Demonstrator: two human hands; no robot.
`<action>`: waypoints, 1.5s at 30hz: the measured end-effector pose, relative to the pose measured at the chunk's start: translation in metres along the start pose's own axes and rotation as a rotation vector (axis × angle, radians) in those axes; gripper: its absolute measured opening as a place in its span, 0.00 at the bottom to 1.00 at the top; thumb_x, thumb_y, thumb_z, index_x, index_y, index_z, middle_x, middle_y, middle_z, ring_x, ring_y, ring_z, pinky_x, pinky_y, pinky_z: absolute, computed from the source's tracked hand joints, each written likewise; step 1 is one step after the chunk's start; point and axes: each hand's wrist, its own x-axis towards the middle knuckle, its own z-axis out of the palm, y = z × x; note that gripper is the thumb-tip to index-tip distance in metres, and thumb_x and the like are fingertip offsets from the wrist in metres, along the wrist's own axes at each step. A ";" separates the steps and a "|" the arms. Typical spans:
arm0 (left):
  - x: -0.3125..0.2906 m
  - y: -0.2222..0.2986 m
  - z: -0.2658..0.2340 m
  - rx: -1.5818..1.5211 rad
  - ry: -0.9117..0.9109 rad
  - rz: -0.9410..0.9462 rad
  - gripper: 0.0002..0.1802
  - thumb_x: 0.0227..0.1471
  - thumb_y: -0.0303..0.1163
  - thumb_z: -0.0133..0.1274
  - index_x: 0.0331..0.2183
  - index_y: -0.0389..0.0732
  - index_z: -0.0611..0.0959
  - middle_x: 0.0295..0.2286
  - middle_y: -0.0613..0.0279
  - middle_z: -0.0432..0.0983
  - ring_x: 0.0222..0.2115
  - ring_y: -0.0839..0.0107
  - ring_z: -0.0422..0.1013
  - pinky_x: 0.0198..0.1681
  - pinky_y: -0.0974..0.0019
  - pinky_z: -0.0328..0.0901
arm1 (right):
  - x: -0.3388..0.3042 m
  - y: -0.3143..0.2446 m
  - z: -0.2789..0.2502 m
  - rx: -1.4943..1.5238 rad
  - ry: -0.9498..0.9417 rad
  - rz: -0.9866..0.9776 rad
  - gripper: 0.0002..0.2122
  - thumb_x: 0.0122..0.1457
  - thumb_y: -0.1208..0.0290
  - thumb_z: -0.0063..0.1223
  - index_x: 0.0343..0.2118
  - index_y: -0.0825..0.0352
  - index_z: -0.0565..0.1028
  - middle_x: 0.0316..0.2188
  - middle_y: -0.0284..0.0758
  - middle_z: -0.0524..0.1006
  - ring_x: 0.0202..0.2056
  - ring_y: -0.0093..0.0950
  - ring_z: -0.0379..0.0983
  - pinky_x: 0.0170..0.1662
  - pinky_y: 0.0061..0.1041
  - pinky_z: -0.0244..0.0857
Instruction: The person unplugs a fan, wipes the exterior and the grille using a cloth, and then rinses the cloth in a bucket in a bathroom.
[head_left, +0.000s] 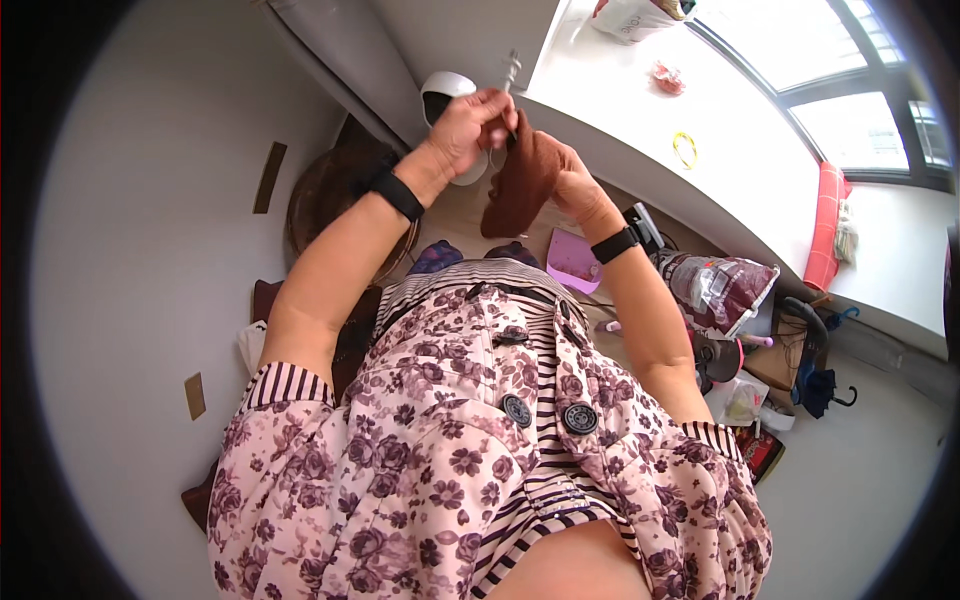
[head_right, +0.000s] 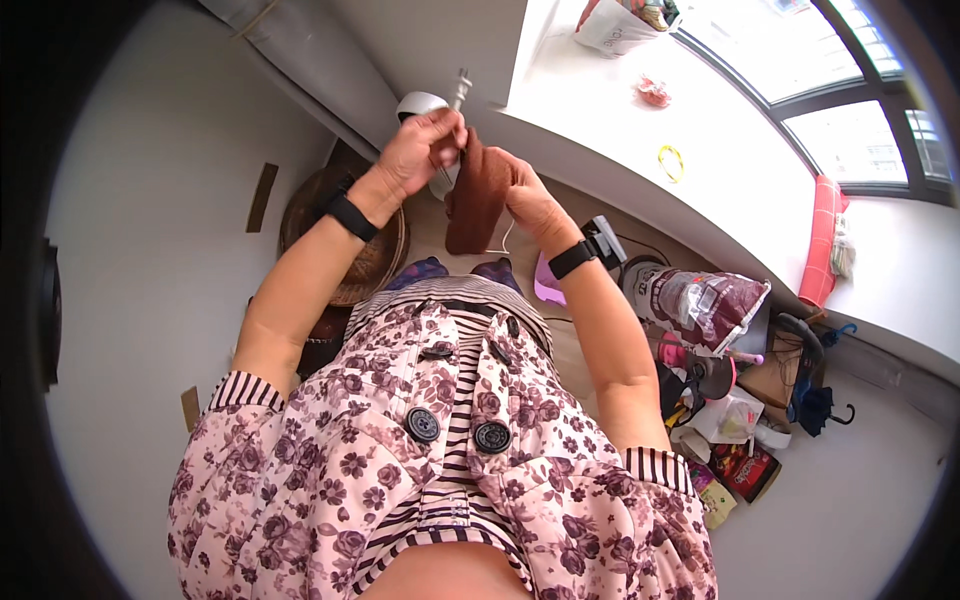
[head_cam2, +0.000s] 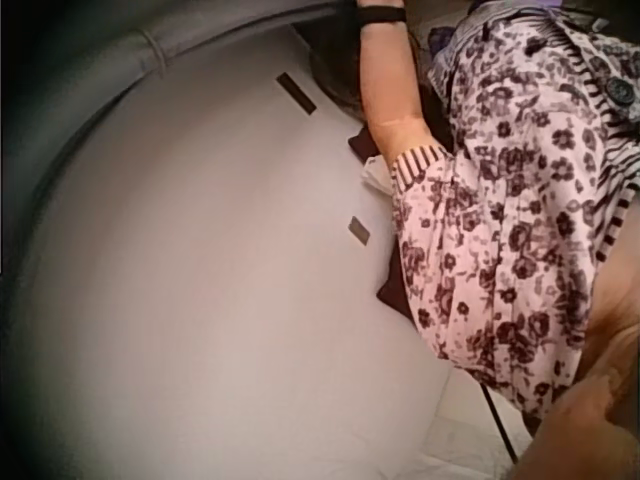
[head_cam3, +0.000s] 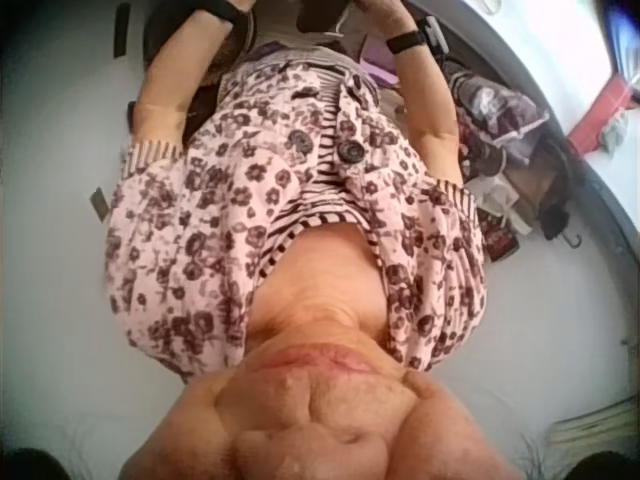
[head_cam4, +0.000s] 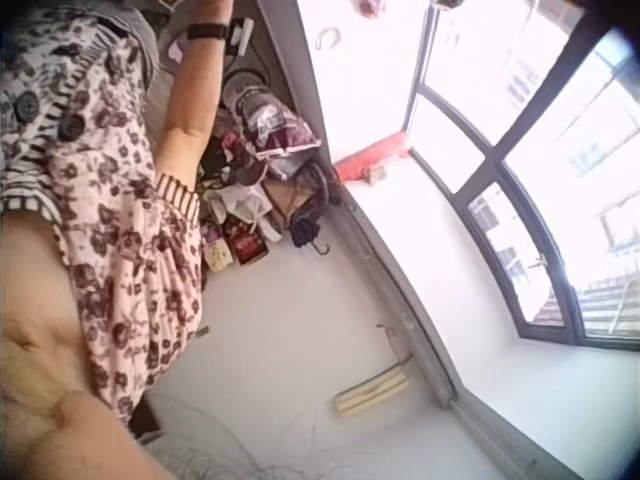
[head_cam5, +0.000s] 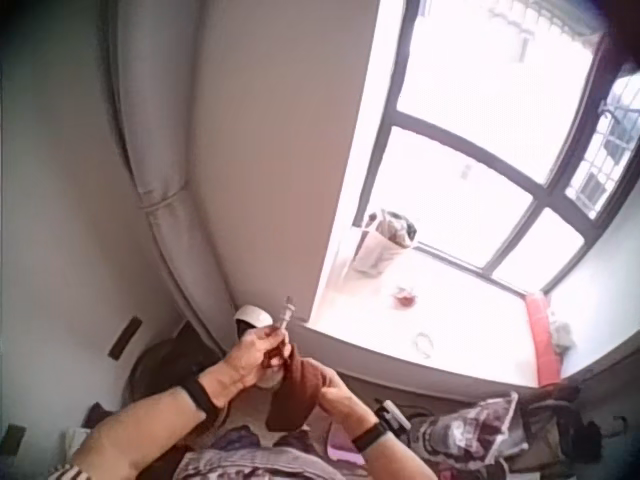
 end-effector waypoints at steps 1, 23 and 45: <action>-0.002 0.009 -0.006 0.063 -0.028 0.065 0.09 0.55 0.33 0.44 0.27 0.39 0.74 0.20 0.66 0.69 0.15 0.79 0.59 0.20 0.76 0.58 | -0.001 0.001 0.001 0.003 -0.006 0.004 0.20 0.44 0.83 0.42 0.45 0.71 0.65 0.38 0.33 0.73 0.39 0.23 0.69 0.45 0.22 0.63; -0.080 0.133 -0.141 0.206 0.576 0.451 0.01 0.52 0.24 0.42 0.29 0.37 0.68 0.34 0.47 0.71 0.38 0.56 0.70 0.48 0.56 0.64 | -0.020 0.051 -0.104 -0.991 0.334 0.147 0.18 0.37 0.88 0.41 0.35 0.69 0.69 0.26 0.45 0.72 0.33 0.39 0.71 0.35 0.29 0.63; 0.039 -0.027 0.017 1.284 0.211 0.239 0.15 0.46 0.35 0.53 0.22 0.35 0.67 0.16 0.60 0.65 0.18 0.74 0.61 0.22 0.69 0.57 | 0.026 -0.020 -0.108 -1.309 0.270 -0.129 0.22 0.34 0.88 0.45 0.38 0.67 0.70 0.36 0.44 0.73 0.43 0.45 0.65 0.46 0.35 0.62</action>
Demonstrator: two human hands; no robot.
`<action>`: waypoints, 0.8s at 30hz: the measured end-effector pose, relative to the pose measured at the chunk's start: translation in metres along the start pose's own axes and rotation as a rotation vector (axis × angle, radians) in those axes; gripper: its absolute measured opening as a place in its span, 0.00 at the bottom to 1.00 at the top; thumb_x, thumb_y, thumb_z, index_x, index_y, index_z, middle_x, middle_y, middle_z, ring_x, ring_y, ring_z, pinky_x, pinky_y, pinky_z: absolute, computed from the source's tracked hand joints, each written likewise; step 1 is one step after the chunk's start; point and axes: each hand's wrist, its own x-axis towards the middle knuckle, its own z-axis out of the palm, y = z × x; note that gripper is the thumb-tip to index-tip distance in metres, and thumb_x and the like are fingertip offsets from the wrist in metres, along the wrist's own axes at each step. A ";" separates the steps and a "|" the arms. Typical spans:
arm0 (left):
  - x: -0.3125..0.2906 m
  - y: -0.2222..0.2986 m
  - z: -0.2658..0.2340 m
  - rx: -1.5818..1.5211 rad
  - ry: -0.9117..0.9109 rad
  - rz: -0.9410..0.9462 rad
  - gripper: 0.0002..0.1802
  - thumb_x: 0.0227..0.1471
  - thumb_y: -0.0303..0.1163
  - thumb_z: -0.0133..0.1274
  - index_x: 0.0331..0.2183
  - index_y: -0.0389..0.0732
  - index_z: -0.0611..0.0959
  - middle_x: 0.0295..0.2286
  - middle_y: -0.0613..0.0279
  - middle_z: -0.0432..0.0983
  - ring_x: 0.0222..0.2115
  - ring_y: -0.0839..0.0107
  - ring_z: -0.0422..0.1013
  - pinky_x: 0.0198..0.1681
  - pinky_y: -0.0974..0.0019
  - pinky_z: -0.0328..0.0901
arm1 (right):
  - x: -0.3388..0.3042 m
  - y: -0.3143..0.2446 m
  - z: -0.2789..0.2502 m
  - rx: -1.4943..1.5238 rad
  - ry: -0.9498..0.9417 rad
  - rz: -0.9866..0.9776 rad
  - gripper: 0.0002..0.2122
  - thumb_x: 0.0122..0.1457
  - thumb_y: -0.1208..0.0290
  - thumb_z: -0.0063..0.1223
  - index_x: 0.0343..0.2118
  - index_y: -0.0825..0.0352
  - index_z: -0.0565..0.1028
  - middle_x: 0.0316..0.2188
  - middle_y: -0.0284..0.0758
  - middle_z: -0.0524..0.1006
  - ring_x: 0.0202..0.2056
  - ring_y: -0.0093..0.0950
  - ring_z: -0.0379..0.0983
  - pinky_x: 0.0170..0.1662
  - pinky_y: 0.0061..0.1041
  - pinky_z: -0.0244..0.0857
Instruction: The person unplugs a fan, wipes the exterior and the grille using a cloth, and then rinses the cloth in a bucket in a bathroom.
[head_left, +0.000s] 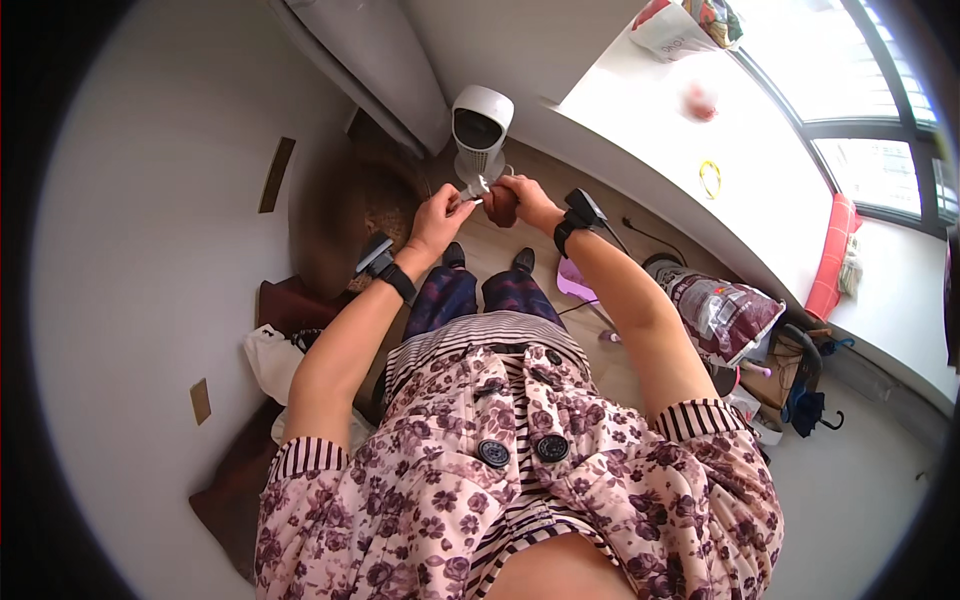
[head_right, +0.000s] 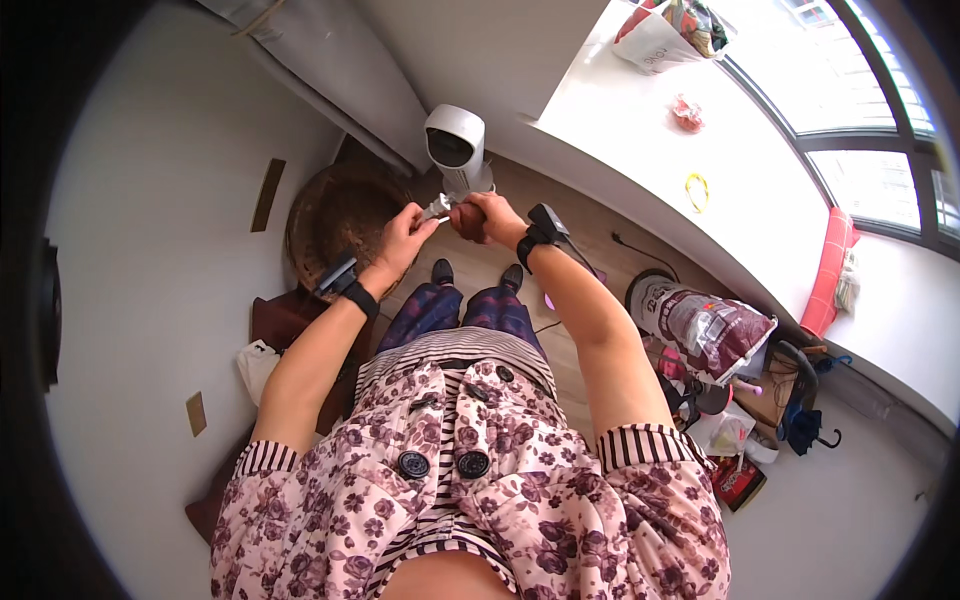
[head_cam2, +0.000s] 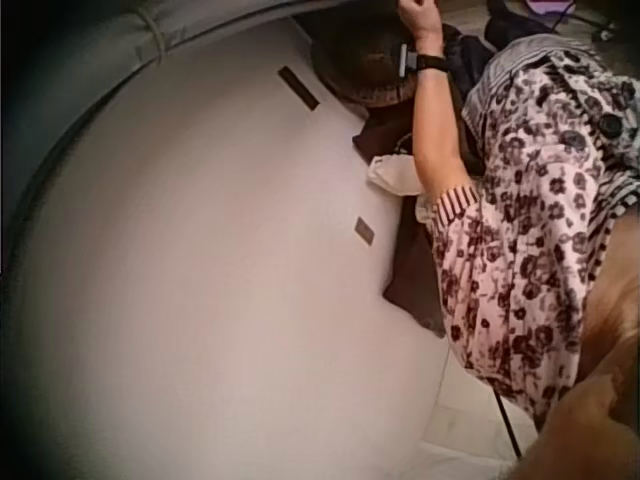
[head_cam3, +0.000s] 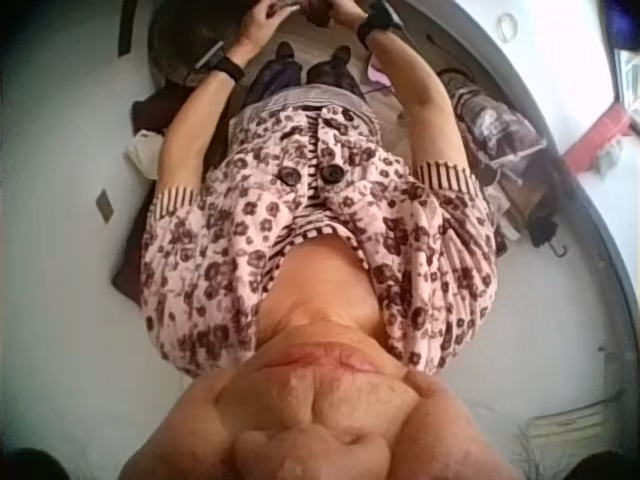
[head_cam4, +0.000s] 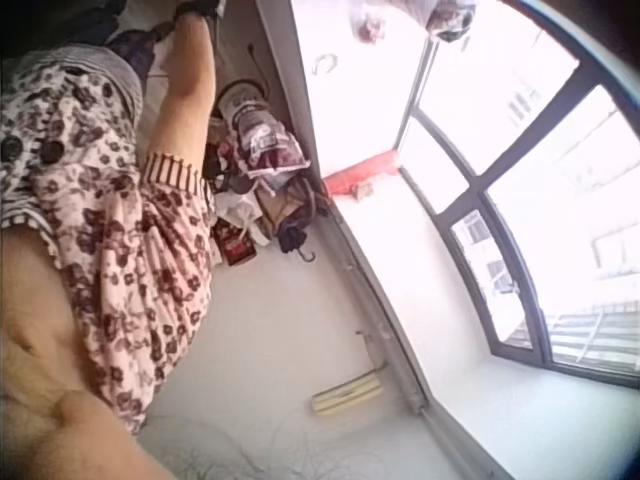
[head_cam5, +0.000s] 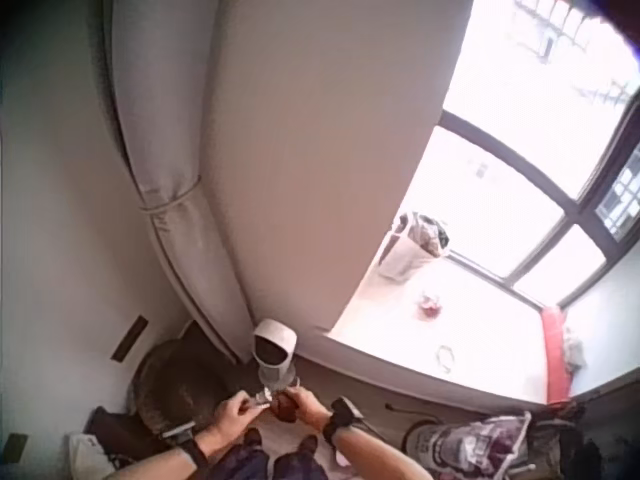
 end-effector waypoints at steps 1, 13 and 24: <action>0.004 0.004 -0.003 -0.022 -0.003 0.018 0.14 0.45 0.33 0.54 0.21 0.36 0.67 0.16 0.64 0.63 0.18 0.77 0.58 0.22 0.70 0.56 | -0.003 0.013 -0.008 0.020 0.060 0.057 0.23 0.34 0.88 0.45 0.40 0.67 0.70 0.36 0.45 0.73 0.44 0.44 0.66 0.46 0.34 0.61; 0.002 -0.038 -0.063 -0.382 0.258 -0.022 0.09 0.43 0.29 0.58 0.25 0.39 0.73 0.19 0.74 0.65 0.20 0.85 0.59 0.23 0.78 0.54 | 0.037 -0.053 -0.080 0.056 0.517 0.018 0.24 0.38 0.85 0.42 0.43 0.66 0.68 0.40 0.46 0.71 0.46 0.42 0.66 0.49 0.32 0.59; 0.015 0.017 -0.021 -0.245 0.046 0.019 0.08 0.46 0.30 0.55 0.26 0.38 0.74 0.20 0.74 0.67 0.21 0.85 0.59 0.25 0.78 0.56 | 0.103 -0.079 -0.119 -0.256 0.408 0.189 0.32 0.39 0.57 0.52 0.53 0.46 0.61 0.59 0.49 0.44 0.56 0.59 0.41 0.52 0.59 0.43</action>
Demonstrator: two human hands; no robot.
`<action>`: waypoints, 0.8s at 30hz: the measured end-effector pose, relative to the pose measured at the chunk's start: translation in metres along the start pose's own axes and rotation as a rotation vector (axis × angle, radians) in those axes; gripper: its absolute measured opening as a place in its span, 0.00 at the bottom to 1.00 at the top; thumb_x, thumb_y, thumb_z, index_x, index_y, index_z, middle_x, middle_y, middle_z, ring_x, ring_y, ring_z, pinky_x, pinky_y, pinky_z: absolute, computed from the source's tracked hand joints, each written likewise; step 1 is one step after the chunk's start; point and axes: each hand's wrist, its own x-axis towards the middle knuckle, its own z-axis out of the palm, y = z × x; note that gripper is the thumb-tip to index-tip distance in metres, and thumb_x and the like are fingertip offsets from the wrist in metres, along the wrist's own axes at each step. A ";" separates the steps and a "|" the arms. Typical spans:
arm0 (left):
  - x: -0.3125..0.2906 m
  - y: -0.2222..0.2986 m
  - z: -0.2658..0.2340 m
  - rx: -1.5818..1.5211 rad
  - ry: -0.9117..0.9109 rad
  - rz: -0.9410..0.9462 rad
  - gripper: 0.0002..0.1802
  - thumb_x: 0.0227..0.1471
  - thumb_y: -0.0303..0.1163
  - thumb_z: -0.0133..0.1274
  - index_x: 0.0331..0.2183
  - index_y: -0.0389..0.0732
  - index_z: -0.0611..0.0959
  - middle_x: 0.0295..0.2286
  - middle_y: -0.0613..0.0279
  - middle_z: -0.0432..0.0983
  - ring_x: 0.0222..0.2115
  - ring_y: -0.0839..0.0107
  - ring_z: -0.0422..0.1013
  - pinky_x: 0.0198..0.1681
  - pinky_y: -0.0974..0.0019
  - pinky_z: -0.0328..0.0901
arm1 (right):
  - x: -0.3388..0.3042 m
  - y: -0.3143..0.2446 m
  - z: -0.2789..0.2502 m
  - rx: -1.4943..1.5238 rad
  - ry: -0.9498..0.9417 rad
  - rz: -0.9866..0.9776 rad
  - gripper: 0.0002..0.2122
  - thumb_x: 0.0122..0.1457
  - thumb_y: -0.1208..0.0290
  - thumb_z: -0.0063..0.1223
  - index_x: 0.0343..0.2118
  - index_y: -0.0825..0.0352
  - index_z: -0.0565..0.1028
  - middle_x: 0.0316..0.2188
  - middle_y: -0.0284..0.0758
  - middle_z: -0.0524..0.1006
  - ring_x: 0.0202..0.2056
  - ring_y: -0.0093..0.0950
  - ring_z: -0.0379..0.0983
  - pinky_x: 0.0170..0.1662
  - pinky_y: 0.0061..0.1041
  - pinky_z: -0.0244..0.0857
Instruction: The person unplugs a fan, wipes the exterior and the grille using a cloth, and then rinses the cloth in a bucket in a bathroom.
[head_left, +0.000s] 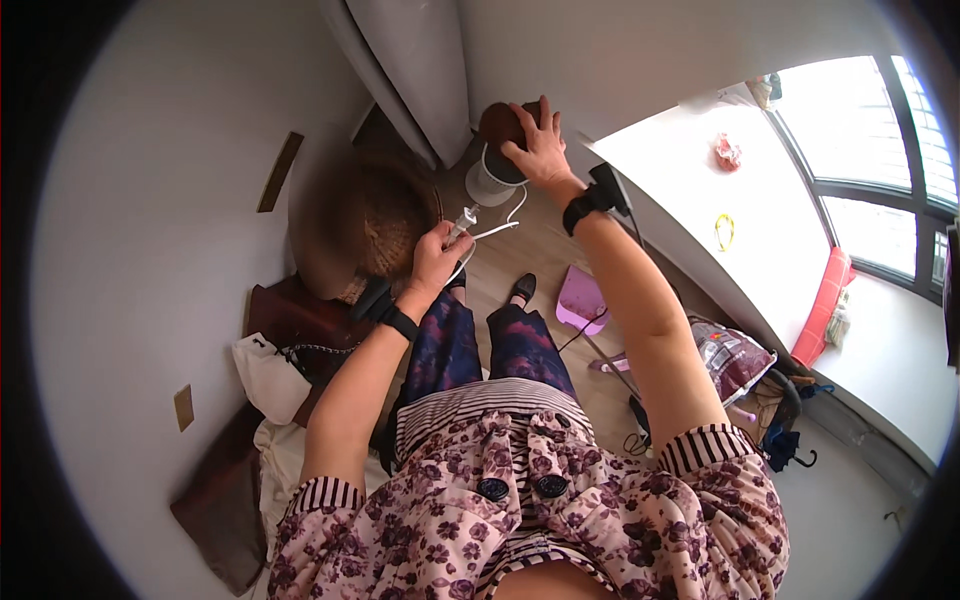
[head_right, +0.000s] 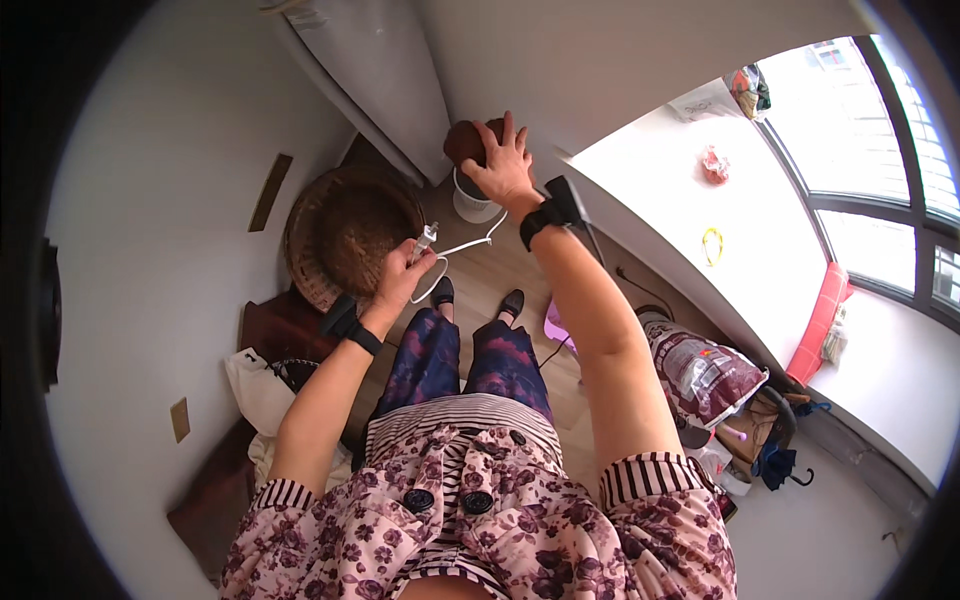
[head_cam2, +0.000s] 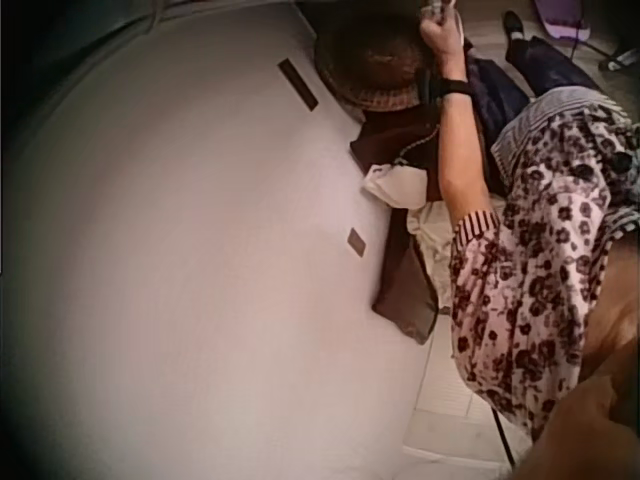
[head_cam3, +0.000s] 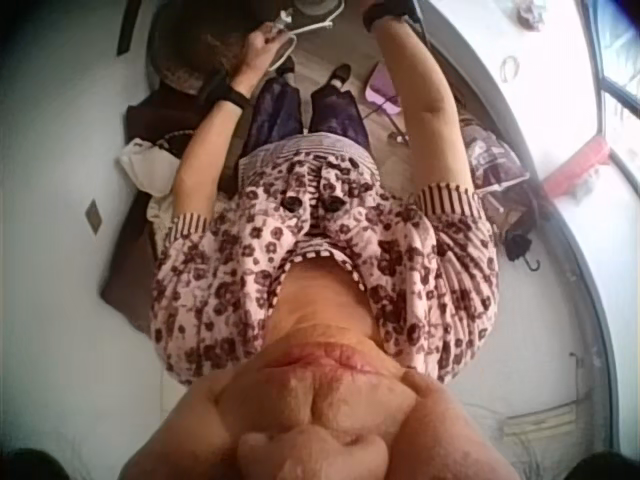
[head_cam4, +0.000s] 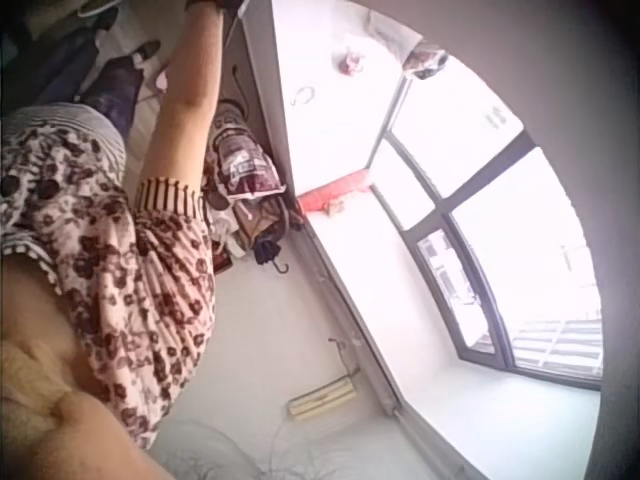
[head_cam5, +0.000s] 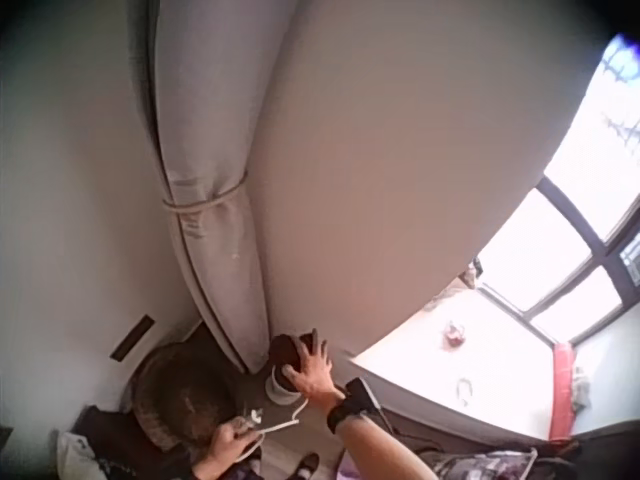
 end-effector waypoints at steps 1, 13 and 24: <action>0.000 -0.001 0.000 -0.079 0.013 -0.018 0.07 0.46 0.30 0.55 0.26 0.38 0.74 0.19 0.75 0.67 0.21 0.86 0.59 0.24 0.78 0.55 | -0.002 -0.006 0.005 0.021 0.097 -0.032 0.31 0.39 0.56 0.53 0.53 0.46 0.61 0.59 0.49 0.44 0.56 0.59 0.42 0.52 0.58 0.44; 0.043 0.022 0.006 -0.362 0.055 -0.109 0.07 0.49 0.31 0.52 0.33 0.42 0.73 0.19 0.76 0.61 0.18 0.86 0.56 0.20 0.81 0.52 | -0.029 0.023 -0.020 0.229 0.514 -0.134 0.26 0.47 0.62 0.53 0.52 0.55 0.62 0.56 0.46 0.49 0.55 0.48 0.48 0.56 0.41 0.48; 0.106 0.029 0.041 -0.393 -0.108 -0.113 0.19 0.49 0.26 0.50 0.45 0.40 0.68 0.21 0.75 0.61 0.17 0.87 0.54 0.18 0.81 0.51 | -0.013 0.084 0.042 0.846 0.842 0.211 0.26 0.61 0.50 0.30 0.56 0.64 0.54 0.52 0.37 0.60 0.54 0.32 0.56 0.55 0.29 0.51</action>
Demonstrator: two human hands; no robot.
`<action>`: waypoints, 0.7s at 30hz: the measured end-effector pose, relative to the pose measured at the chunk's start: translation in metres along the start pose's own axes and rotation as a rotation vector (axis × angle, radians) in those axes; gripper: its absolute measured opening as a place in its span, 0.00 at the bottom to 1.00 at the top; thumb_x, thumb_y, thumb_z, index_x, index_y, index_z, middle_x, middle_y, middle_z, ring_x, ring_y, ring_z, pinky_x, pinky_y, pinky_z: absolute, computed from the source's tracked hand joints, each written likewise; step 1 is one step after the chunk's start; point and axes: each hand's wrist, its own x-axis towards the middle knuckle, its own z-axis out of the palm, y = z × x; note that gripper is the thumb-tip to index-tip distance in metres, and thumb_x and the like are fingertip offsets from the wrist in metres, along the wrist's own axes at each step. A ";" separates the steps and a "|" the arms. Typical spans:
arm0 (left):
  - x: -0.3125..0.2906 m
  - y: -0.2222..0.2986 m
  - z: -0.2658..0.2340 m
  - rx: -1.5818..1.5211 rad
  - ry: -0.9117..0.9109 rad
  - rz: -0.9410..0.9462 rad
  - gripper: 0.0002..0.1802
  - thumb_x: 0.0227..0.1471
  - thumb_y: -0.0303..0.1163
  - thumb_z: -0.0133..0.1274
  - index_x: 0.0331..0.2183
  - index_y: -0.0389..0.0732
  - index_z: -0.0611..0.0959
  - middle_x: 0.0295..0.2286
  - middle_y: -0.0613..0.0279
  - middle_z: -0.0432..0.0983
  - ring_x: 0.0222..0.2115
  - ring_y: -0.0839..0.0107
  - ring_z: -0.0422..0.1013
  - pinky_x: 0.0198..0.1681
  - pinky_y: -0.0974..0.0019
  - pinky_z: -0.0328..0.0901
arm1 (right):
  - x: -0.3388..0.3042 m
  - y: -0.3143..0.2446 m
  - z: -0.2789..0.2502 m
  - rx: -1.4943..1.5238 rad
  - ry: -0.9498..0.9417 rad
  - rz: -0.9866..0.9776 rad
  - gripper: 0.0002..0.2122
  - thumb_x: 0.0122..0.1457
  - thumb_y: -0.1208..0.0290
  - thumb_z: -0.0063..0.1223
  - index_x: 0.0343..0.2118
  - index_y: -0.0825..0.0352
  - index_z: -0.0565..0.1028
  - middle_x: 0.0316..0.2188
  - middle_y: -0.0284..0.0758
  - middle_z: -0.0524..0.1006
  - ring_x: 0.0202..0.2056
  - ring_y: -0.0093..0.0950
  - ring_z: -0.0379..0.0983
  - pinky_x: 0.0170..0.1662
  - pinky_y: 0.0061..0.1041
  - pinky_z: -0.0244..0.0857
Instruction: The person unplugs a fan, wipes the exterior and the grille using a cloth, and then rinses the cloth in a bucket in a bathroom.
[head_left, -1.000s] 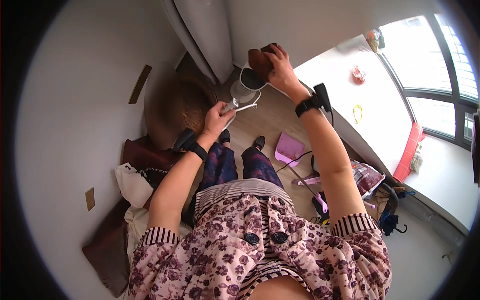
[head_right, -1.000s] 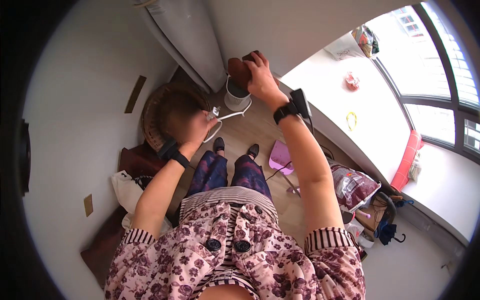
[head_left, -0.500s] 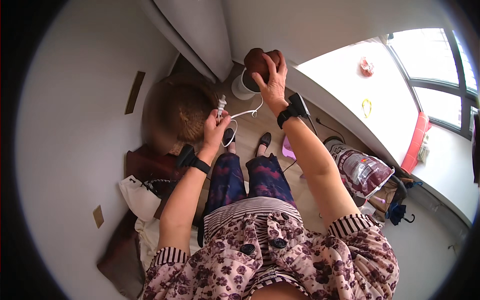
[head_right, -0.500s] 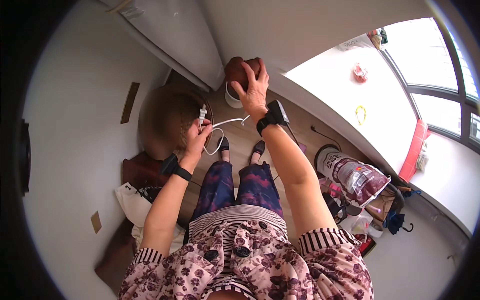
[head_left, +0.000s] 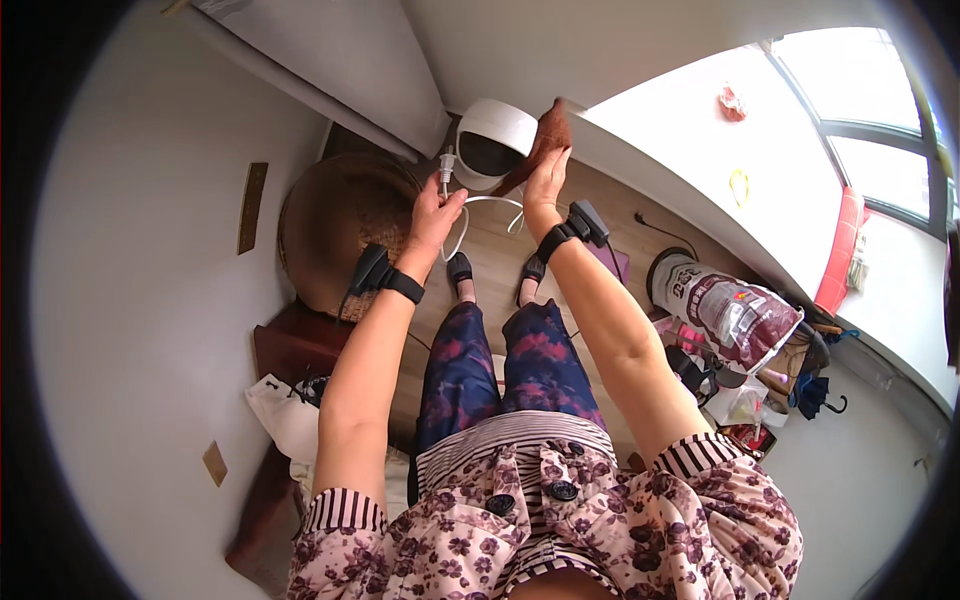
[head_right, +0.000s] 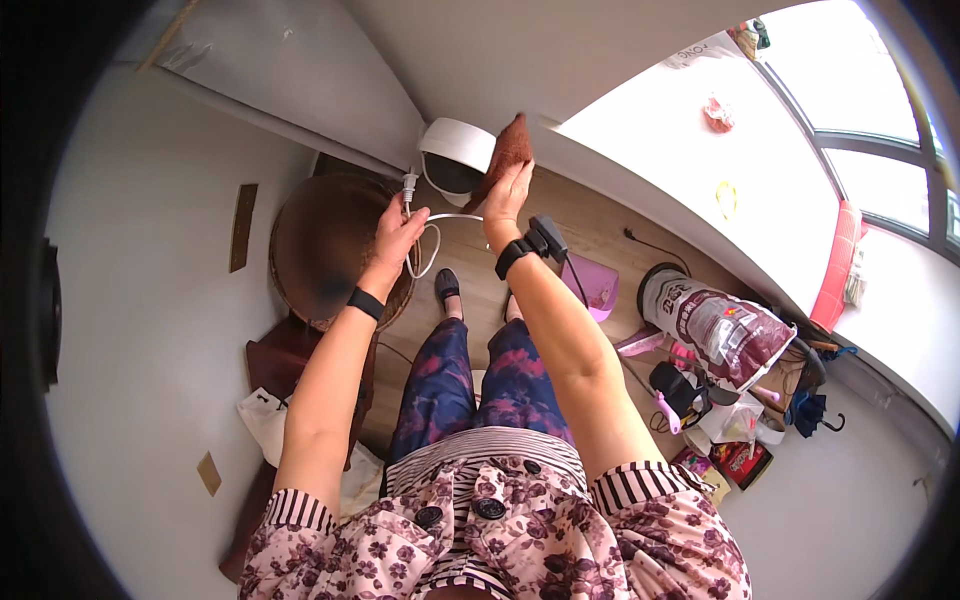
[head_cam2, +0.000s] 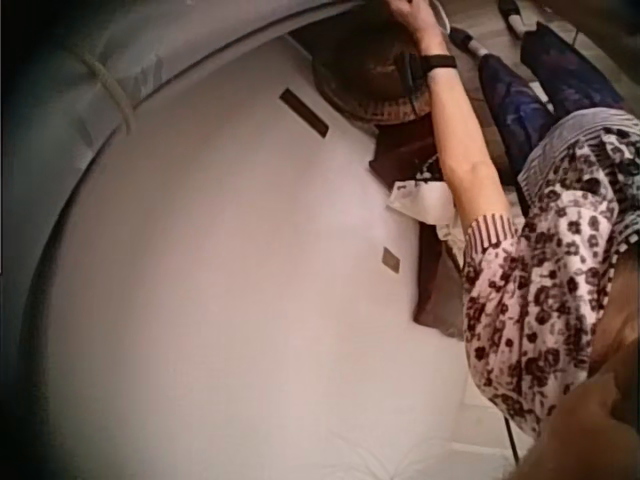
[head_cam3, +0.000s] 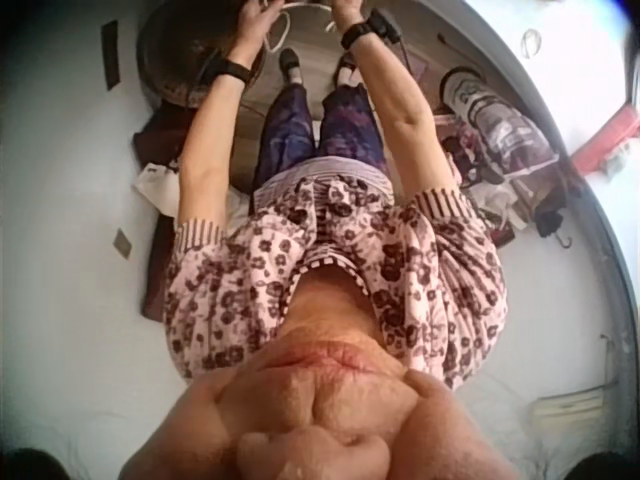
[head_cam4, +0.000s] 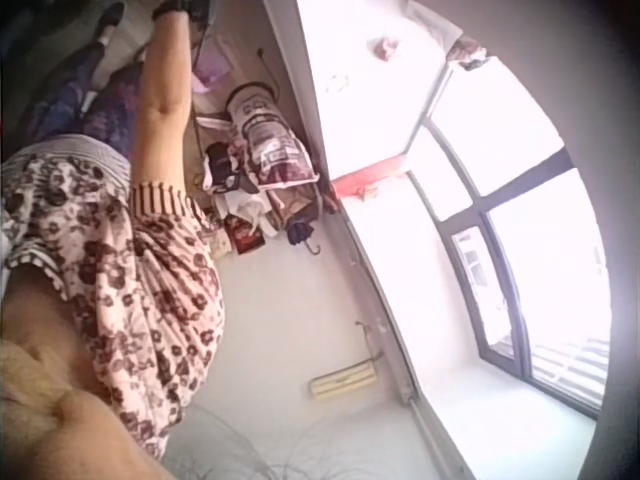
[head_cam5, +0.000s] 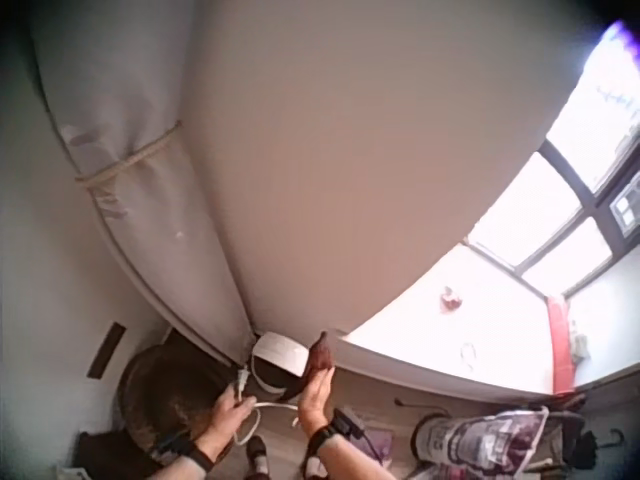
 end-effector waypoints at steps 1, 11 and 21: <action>0.000 -0.003 0.001 -0.011 -0.014 0.002 0.19 0.49 0.25 0.49 0.45 0.40 0.67 0.20 0.75 0.61 0.16 0.87 0.54 0.18 0.81 0.50 | -0.009 0.012 -0.005 0.008 -0.018 0.212 0.23 0.61 0.54 0.31 0.53 0.67 0.57 0.49 0.39 0.64 0.50 0.33 0.60 0.53 0.29 0.54; -0.019 -0.005 -0.013 -0.043 -0.005 -0.066 0.26 0.49 0.25 0.49 0.51 0.39 0.64 0.19 0.76 0.60 0.16 0.87 0.53 0.17 0.80 0.48 | 0.003 -0.050 -0.033 0.350 -0.014 0.423 0.19 0.63 0.60 0.34 0.47 0.70 0.66 0.42 0.33 0.72 0.42 0.25 0.68 0.45 0.23 0.62; -0.051 -0.021 -0.027 -0.116 0.118 -0.086 0.17 0.50 0.25 0.49 0.44 0.35 0.72 0.18 0.77 0.59 0.16 0.88 0.54 0.17 0.83 0.49 | 0.006 -0.151 0.045 -1.227 -0.582 -0.476 0.16 0.47 0.61 0.53 0.40 0.58 0.70 0.47 0.40 0.63 0.47 0.44 0.60 0.48 0.46 0.53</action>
